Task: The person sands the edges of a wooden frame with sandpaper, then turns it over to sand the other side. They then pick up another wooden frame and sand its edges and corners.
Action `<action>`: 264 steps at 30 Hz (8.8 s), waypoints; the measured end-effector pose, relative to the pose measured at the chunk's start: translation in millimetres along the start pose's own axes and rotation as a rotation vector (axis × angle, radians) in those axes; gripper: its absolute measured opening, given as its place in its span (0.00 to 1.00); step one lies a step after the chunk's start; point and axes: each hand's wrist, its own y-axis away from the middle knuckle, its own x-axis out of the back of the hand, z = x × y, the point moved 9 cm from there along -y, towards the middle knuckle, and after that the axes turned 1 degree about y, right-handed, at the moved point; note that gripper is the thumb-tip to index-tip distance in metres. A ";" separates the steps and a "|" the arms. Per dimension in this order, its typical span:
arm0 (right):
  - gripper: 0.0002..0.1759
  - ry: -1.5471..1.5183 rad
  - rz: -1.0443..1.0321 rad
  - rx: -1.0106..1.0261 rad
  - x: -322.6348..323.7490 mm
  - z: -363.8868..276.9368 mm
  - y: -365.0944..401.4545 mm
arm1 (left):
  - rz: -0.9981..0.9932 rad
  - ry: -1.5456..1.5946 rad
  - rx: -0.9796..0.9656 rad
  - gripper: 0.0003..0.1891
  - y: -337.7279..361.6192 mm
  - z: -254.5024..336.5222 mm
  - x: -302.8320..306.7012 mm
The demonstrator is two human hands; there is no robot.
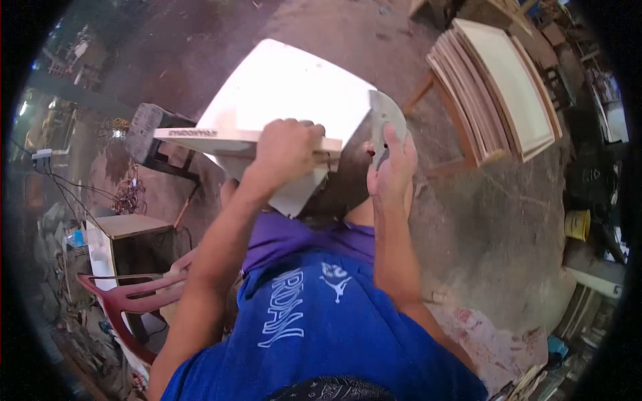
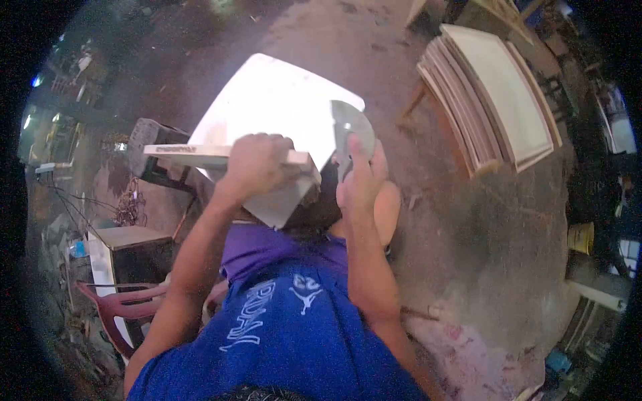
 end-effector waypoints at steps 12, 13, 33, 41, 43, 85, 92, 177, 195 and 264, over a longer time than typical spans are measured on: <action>0.21 0.422 -0.120 -0.133 -9.3 52.4 -0.3 | 0.045 -0.035 -0.018 0.14 2.0 -0.4 -1.7; 0.22 0.373 -0.126 -0.059 -8.4 50.5 -3.2 | 0.051 -0.021 -0.023 0.14 1.4 0.6 -0.1; 0.24 0.354 -0.249 -0.118 -31.7 49.1 -7.7 | -0.003 -0.048 0.009 0.13 -8.3 -5.0 -1.2; 0.26 0.735 -0.296 -0.038 -29.3 35.3 -21.2 | 0.117 -0.020 -0.027 0.13 -10.2 -6.9 3.2; 0.24 0.511 -0.328 -0.037 -33.8 42.4 -24.8 | 0.058 -0.053 -0.006 0.13 -12.5 -4.1 5.2; 0.31 0.831 -0.704 0.407 -42.6 0.8 55.8 | 0.195 -0.035 -0.083 0.08 29.8 4.6 -3.4; 0.34 0.784 -0.672 0.162 -13.4 37.3 46.7 | 0.176 -0.052 -0.066 0.06 32.9 3.3 -9.6; 0.16 0.196 -0.269 -0.620 -27.3 42.7 52.2 | 0.223 -0.052 -0.082 0.08 44.9 6.0 -6.7; 0.15 0.558 -0.175 -0.176 45.6 45.2 34.0 | 0.400 0.080 -0.239 0.12 96.8 7.1 20.8; 0.38 0.842 -0.647 0.396 -4.6 62.4 91.9 | 0.074 0.011 -0.161 0.14 73.5 0.2 -23.9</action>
